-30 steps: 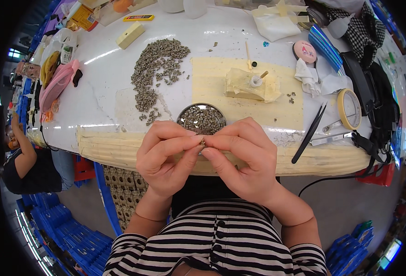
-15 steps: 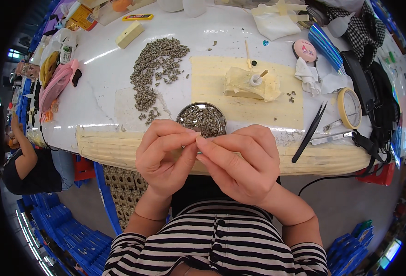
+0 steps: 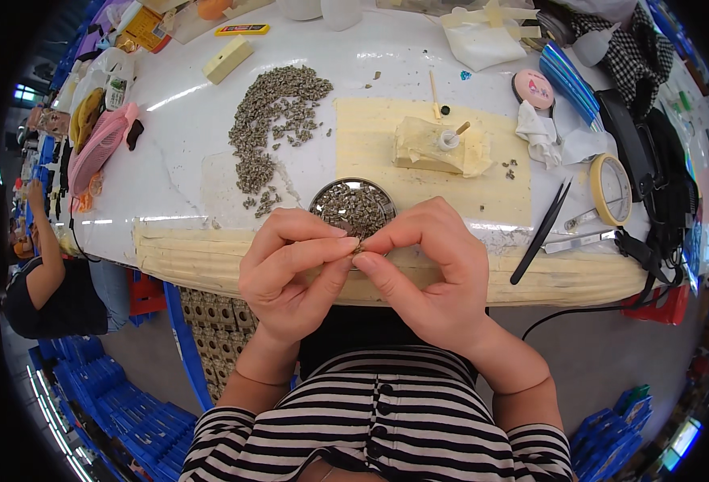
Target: The person picks up a small metal piece from a dish and joins it to a thin metal wire, سپس placing the combined part onto a small wooden block.
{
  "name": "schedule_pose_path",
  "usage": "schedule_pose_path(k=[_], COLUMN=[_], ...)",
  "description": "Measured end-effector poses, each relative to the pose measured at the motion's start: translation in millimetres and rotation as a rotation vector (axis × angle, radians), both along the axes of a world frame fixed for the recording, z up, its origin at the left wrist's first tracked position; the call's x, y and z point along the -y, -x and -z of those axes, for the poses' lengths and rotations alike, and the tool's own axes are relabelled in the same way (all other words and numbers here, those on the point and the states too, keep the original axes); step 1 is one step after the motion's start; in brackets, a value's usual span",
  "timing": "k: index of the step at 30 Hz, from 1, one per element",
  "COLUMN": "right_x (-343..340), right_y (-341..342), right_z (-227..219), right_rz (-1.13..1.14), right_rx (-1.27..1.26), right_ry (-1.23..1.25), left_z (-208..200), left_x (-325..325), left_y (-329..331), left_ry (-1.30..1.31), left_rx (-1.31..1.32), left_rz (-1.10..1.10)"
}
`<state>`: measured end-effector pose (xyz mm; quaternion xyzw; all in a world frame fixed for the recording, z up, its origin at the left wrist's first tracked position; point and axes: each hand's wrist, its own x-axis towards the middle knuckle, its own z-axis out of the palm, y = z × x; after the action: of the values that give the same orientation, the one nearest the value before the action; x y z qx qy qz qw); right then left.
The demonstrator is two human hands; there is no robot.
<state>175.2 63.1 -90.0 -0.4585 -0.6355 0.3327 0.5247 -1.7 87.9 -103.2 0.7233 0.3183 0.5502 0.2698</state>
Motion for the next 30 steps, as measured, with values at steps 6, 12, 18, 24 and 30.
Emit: schedule_pose_path(k=[6, 12, 18, 24, 30], right_x=[0, -8, -12, -12, -11], right_y=[2, 1, 0, 0, -1], right_z=[-5, -2, -1, 2, 4], right_rz=[0.121, 0.1, 0.021, 0.014, -0.04], right_rx=[0.394, 0.272, 0.171, 0.12, 0.035], right_ry=[-0.416, -0.32, -0.214, -0.176, -0.084], left_z=[2, 1, 1, 1, 3], left_x=[1, 0, 0, 0, 2], left_y=[-3, 0, -2, -4, -3], left_ry=[0.031, -0.023, -0.041, -0.034, 0.015], left_rx=[0.026, -0.015, 0.0, 0.004, 0.04], left_rz=[-0.048, -0.002, -0.028, -0.034, -0.014])
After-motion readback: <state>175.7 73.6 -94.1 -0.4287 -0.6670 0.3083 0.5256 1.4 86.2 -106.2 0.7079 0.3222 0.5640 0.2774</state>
